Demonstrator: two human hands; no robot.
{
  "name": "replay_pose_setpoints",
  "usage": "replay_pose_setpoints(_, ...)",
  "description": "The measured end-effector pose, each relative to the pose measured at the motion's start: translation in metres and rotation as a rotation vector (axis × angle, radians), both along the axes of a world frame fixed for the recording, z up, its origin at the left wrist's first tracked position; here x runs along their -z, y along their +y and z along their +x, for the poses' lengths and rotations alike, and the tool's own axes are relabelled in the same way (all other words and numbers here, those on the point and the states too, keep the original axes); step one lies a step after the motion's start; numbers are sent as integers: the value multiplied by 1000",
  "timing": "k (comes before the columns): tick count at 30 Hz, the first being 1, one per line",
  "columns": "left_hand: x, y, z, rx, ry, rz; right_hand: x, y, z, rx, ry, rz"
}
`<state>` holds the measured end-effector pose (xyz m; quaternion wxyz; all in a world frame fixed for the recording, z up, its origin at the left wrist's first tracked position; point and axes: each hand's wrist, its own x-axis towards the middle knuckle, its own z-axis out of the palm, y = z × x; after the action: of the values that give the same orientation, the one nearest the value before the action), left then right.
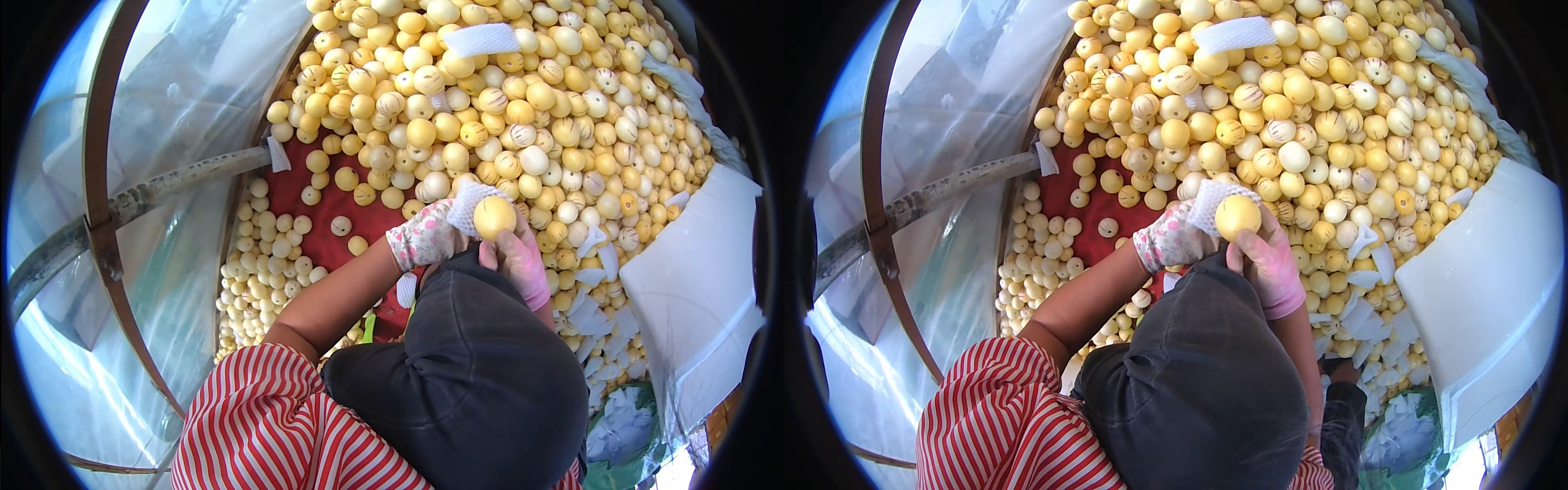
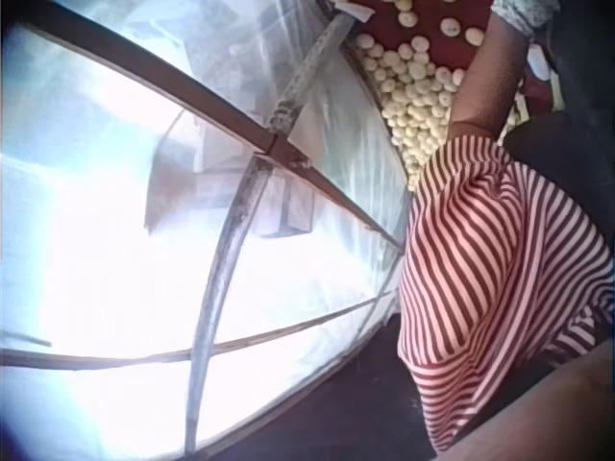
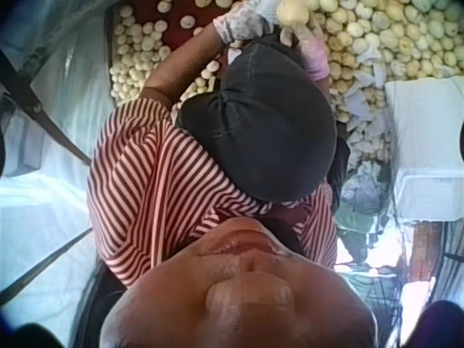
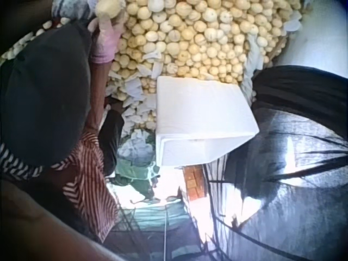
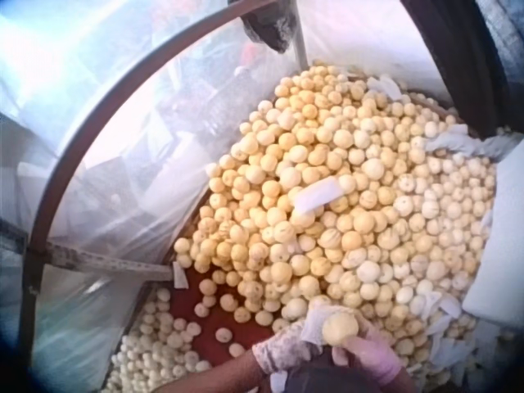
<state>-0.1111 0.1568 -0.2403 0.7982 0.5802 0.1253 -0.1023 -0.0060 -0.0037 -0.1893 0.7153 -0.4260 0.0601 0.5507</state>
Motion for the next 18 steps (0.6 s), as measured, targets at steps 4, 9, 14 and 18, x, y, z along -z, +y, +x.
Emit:
replay_pose_setpoints(4, -13, -17, 14, -372, 180, -868, -7, -12, 7, -2, -30, -82)
replay_pose_setpoints(9, -62, -13, 45, 11, 173, 531, 1, -12, 6, 155, -501, -430)
replay_pose_setpoints(14, -56, -9, 56, -137, 98, 170, -58, -21, 49, 314, -626, -758)
replay_pose_setpoints(18, -13, -11, 29, 97, 41, 666, -143, -132, 129, 568, -548, 79)
